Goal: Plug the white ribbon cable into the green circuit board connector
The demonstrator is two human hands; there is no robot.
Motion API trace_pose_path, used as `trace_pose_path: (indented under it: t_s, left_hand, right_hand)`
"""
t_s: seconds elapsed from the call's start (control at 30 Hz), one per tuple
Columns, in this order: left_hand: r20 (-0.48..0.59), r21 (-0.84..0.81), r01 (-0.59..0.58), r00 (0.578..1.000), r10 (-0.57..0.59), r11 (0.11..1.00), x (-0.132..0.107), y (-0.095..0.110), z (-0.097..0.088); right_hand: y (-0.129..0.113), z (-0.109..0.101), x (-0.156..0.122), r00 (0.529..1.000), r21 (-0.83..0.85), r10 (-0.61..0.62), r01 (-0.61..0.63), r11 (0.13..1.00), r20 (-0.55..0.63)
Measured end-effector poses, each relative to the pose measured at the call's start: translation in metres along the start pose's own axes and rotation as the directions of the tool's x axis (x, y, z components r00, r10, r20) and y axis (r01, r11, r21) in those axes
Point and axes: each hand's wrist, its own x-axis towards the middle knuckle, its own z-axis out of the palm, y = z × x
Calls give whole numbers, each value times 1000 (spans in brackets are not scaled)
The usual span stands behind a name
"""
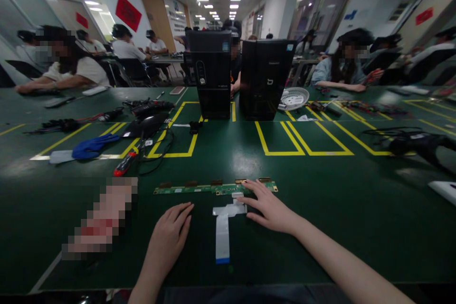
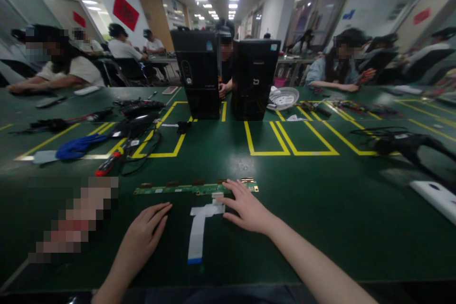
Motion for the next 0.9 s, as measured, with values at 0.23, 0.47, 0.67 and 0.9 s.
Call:
trace_pose_path:
  t_s: [0.23,0.47,0.67,0.9]
  left_hand:
    - [0,-5,-3,1000,3,1000,6,4,1]
    - [33,-1,6,999,-6,1000,4,3,2]
    - [30,11,18,999,-18,1000,2,3,3]
    - [-36,57,80,996,-78,995,0,3,7]
  right_hand:
    - [-2,-2,1,996,15,37,-38,999,84]
    - [-9,-5,-4,989,-27,59,-56,998,135]
    - [-5,-8,-38,977,-124,179,-165,978,116]
    - [27,-1,-131,889,-355,443,-454,817,-117]
